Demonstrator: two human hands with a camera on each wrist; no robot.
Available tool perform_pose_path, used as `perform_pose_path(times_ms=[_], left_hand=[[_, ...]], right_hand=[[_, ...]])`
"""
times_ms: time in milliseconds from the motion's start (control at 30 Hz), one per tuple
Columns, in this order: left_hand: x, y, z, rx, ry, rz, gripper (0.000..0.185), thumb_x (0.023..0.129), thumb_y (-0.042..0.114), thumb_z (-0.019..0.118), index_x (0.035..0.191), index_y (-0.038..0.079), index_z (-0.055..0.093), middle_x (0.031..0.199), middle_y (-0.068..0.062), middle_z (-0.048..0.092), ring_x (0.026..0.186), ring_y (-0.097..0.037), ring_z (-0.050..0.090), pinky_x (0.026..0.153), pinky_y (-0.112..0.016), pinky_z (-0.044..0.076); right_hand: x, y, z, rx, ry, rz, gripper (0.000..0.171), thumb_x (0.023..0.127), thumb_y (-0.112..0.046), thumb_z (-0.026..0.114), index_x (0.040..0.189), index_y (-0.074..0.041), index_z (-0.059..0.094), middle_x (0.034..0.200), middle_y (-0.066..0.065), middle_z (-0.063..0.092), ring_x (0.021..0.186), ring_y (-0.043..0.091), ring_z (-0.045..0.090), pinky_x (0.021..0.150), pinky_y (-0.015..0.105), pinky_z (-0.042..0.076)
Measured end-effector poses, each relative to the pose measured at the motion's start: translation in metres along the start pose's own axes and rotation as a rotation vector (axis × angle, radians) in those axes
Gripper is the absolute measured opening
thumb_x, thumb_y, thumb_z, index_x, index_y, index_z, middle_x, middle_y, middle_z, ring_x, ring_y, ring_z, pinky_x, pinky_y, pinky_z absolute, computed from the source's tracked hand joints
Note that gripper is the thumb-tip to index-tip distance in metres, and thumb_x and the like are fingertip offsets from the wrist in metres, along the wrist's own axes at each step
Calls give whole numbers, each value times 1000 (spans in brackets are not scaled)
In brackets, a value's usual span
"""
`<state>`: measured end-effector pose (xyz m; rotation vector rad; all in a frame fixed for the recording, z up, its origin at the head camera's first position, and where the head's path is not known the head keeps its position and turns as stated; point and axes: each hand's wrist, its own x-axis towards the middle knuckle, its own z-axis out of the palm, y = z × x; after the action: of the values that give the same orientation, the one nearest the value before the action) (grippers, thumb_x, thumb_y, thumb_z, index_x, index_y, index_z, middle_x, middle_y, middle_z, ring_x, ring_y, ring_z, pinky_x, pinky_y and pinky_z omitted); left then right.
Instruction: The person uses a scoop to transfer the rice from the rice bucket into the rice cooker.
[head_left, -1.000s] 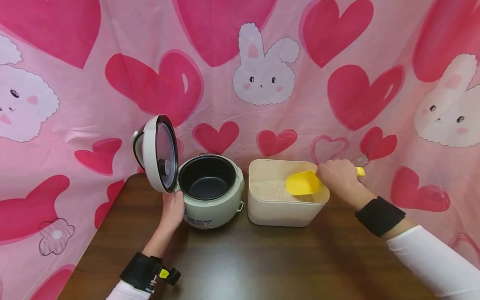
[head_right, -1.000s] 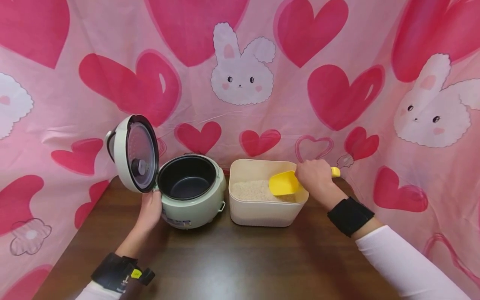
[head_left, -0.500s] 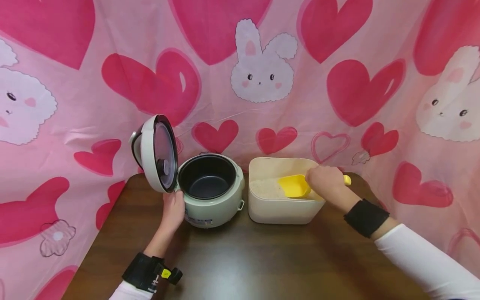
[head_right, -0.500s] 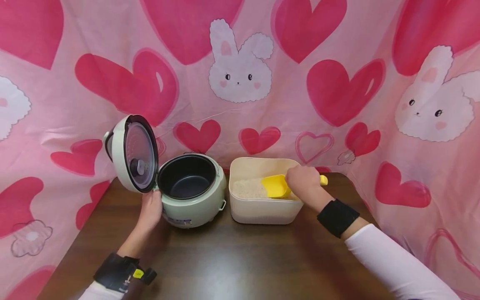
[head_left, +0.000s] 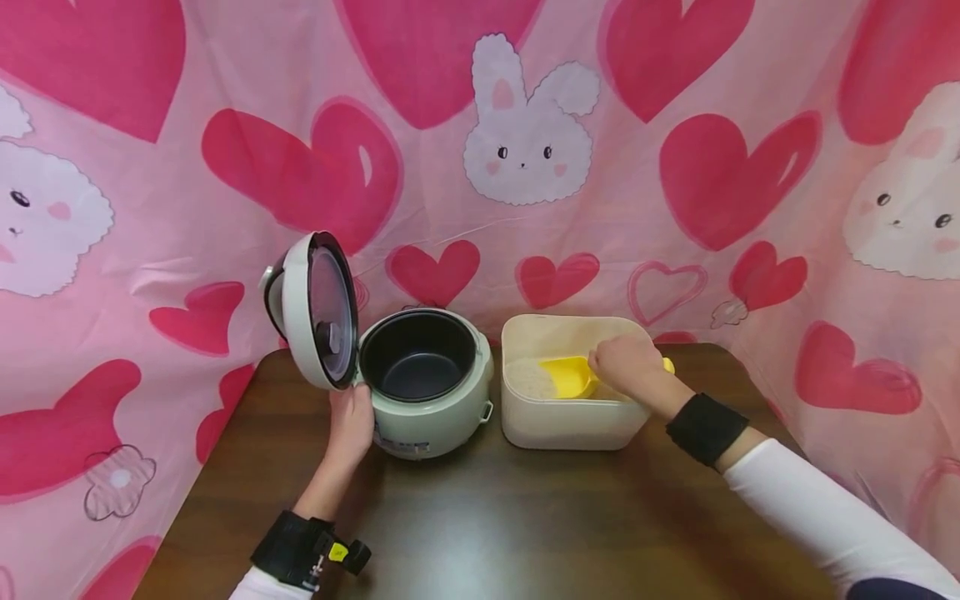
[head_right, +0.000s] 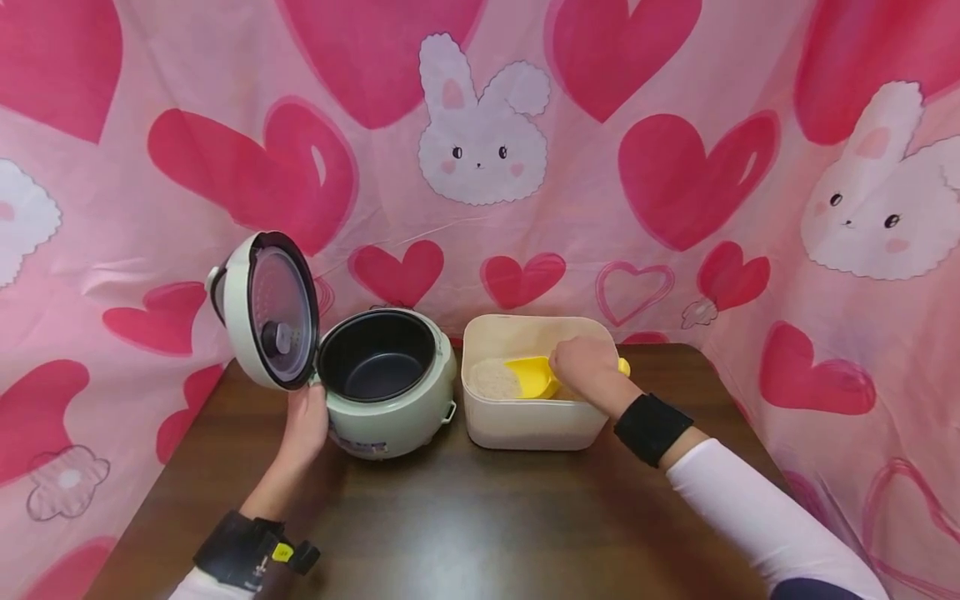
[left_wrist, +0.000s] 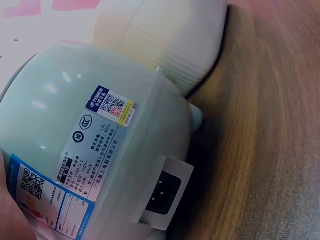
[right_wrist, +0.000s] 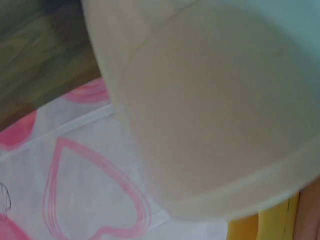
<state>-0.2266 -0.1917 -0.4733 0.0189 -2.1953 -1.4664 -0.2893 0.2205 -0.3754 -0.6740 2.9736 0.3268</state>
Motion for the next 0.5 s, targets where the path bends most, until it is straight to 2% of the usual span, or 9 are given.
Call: perform_pose_path(times_ms=[67, 167, 333, 400, 500], left_hand=[[1, 0, 0, -4, 8, 11, 51, 100, 2, 35, 148, -13, 40, 147, -36, 39, 138, -48, 35, 117, -60, 23], [4, 0, 0, -20, 20, 25, 52, 100, 2, 34, 149, -13, 37, 148, -36, 37, 138, -47, 34, 118, -60, 23], [4, -1, 0, -32, 31, 37, 54, 99, 1, 35, 150, -13, 36, 149, -36, 37, 140, -45, 34, 118, -59, 23], [4, -2, 1, -26, 35, 35, 53, 98, 0, 36, 149, -13, 37, 148, -36, 38, 139, -46, 35, 118, -58, 23], [2, -2, 1, -18, 28, 31, 52, 98, 1, 36, 148, -12, 39, 147, -36, 40, 138, -47, 36, 117, -59, 24]], right_hand=[[4, -1, 0, 66, -15, 30, 20, 96, -30, 70, 92, -10, 66, 70, 0, 59, 68, 20, 56, 86, 42, 58], [10, -2, 1, 106, -24, 14, 20, 96, -31, 70, 89, -12, 64, 68, 0, 57, 67, 19, 53, 88, 40, 55], [16, -6, 2, 294, -63, 45, 24, 100, -27, 59, 84, -10, 61, 68, 4, 52, 63, 22, 47, 74, 35, 47], [16, -8, 2, 376, -83, 84, 29, 103, -27, 53, 82, -8, 61, 68, 6, 51, 62, 23, 45, 71, 34, 44], [12, -6, 0, 412, -100, 119, 33, 103, -30, 50, 80, -8, 61, 68, 6, 53, 61, 23, 47, 71, 34, 45]])
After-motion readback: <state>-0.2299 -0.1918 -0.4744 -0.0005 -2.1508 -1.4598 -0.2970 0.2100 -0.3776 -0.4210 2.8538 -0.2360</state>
